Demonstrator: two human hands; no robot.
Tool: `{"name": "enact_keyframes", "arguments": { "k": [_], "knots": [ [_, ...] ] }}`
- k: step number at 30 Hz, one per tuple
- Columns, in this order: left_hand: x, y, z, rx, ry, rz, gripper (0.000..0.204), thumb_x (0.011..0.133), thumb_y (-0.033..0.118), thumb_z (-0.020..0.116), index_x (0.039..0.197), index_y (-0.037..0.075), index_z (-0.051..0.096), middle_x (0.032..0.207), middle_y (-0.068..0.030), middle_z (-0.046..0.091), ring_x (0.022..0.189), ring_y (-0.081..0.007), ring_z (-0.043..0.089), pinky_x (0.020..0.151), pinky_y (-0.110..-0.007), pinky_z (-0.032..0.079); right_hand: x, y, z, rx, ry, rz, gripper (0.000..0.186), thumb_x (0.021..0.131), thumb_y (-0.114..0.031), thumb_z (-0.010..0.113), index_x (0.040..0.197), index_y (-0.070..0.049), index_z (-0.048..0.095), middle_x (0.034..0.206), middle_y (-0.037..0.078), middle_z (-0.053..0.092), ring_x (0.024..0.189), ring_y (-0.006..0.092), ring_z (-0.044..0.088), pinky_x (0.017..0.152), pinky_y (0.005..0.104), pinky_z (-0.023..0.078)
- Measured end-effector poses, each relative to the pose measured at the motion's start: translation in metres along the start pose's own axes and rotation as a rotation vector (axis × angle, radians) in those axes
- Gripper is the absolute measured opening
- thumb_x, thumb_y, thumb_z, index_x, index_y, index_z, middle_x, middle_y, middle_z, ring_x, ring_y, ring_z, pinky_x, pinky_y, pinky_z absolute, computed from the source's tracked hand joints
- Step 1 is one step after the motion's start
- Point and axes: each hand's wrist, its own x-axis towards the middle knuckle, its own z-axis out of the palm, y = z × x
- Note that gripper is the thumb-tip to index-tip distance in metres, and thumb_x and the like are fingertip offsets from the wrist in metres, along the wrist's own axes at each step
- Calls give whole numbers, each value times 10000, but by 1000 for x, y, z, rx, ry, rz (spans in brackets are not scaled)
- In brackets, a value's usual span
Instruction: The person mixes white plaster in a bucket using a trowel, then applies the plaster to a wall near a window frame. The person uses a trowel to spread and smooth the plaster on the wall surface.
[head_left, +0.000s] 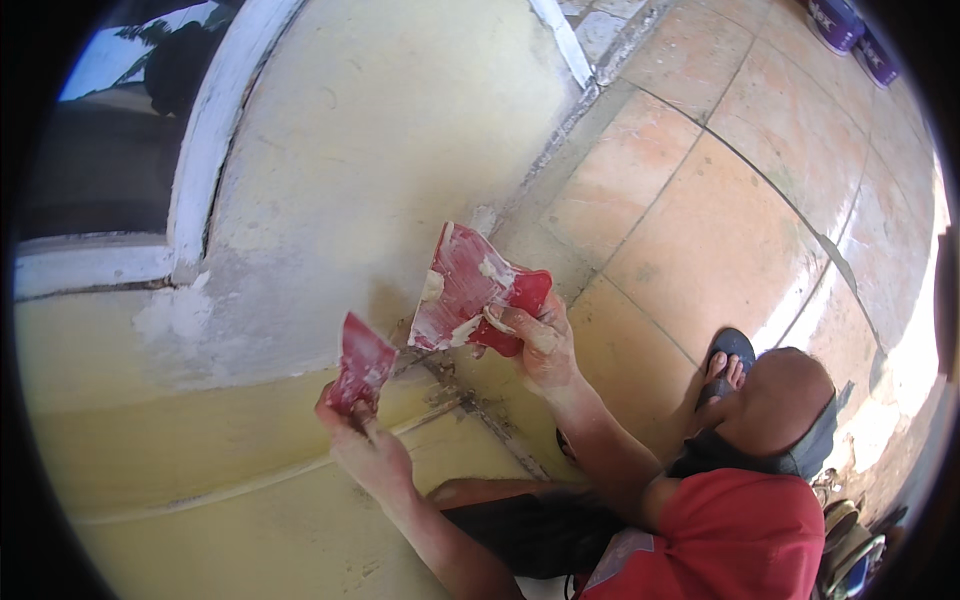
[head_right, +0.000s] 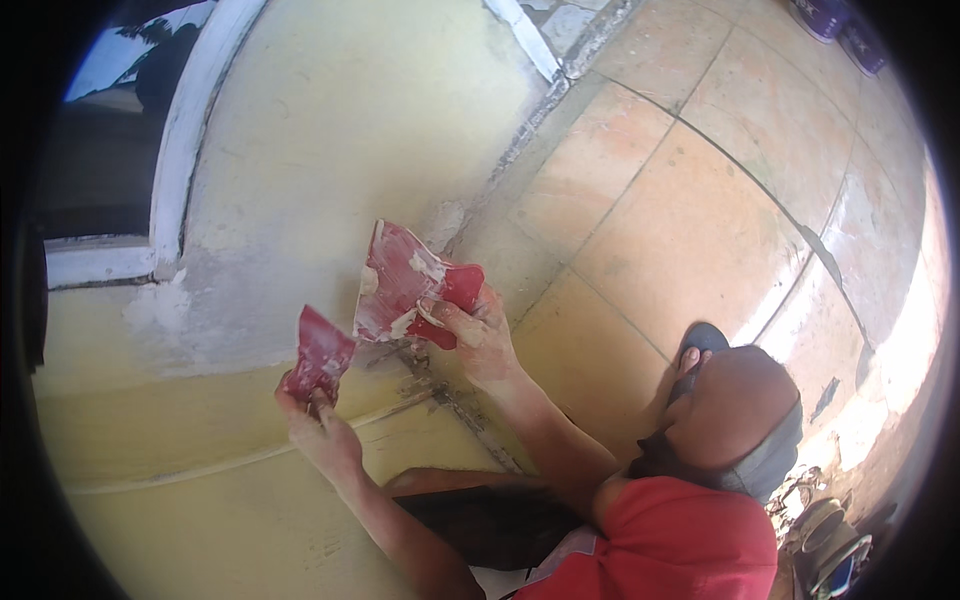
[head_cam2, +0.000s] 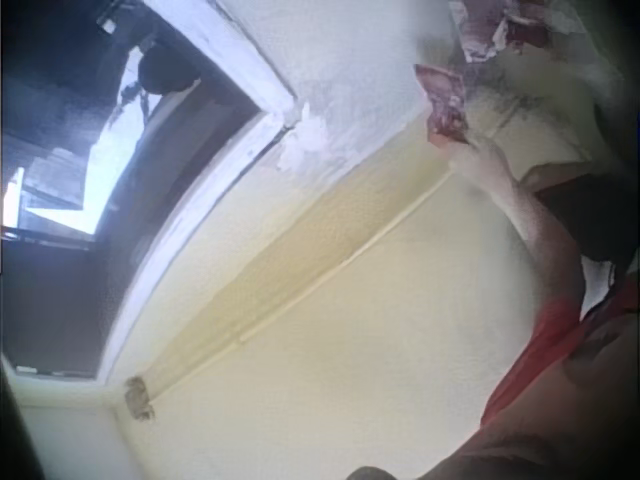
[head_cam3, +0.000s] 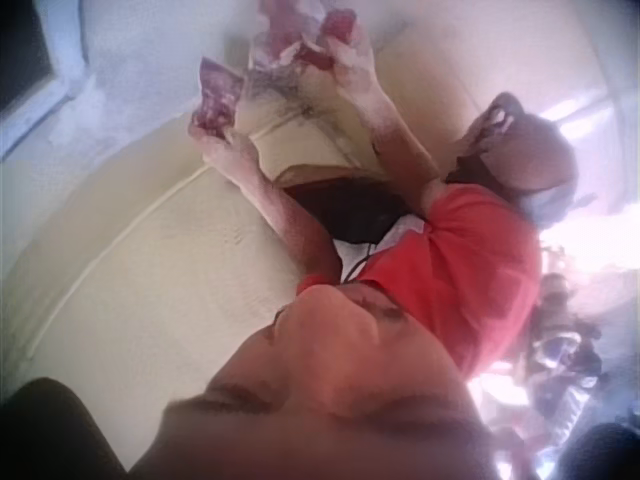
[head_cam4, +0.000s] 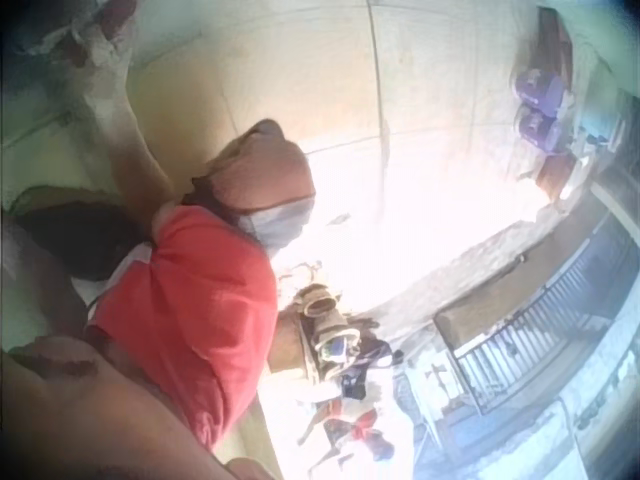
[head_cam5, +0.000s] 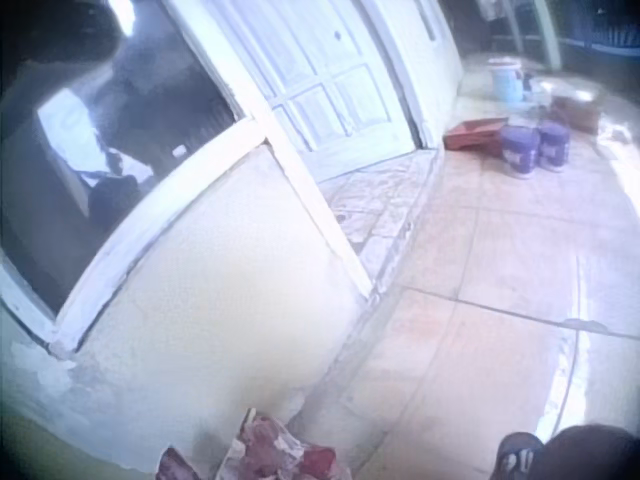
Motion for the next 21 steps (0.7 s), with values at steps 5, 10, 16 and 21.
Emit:
{"name": "enact_keyframes", "arguments": {
  "k": [5,10,16,21],
  "knots": [
    [0,-15,-18,3,147,-110,332,1034,-45,499,1366,-58,503,1189,-185,668,993,-218,674,829,-324,549,10,84,-77,48,204,-79,388,993,-131,657,1360,-13,611,1141,88,718,995,192,697,828,381,595],
    [1,-9,-12,-42,113,-152,386,1048,-24,517,1428,-75,468,1252,-202,643,1075,-236,660,840,-355,569,47,154,-152,-86,423,-186,363,1036,-175,606,1365,-25,630,1170,76,711,1050,149,666,913,302,532],
    [1,-19,-16,-32,136,-219,454,1059,-7,529,1492,-82,414,1295,-216,618,1100,-250,657,851,-358,572,102,157,-119,-607,550,-398,392,1071,-113,553,1448,-9,586,1307,76,693,1113,138,631,996,307,507],
    [5,-13,-13,-58,116,-193,450,1065,2,517,1495,-75,409,1298,-217,609,1099,-243,654,873,-355,587,125,194,-89,-779,471,-484,590,1018,34,501,1590,-80,414,1613,176,453,1497,305,431,1233,398,327]
  ]
}}
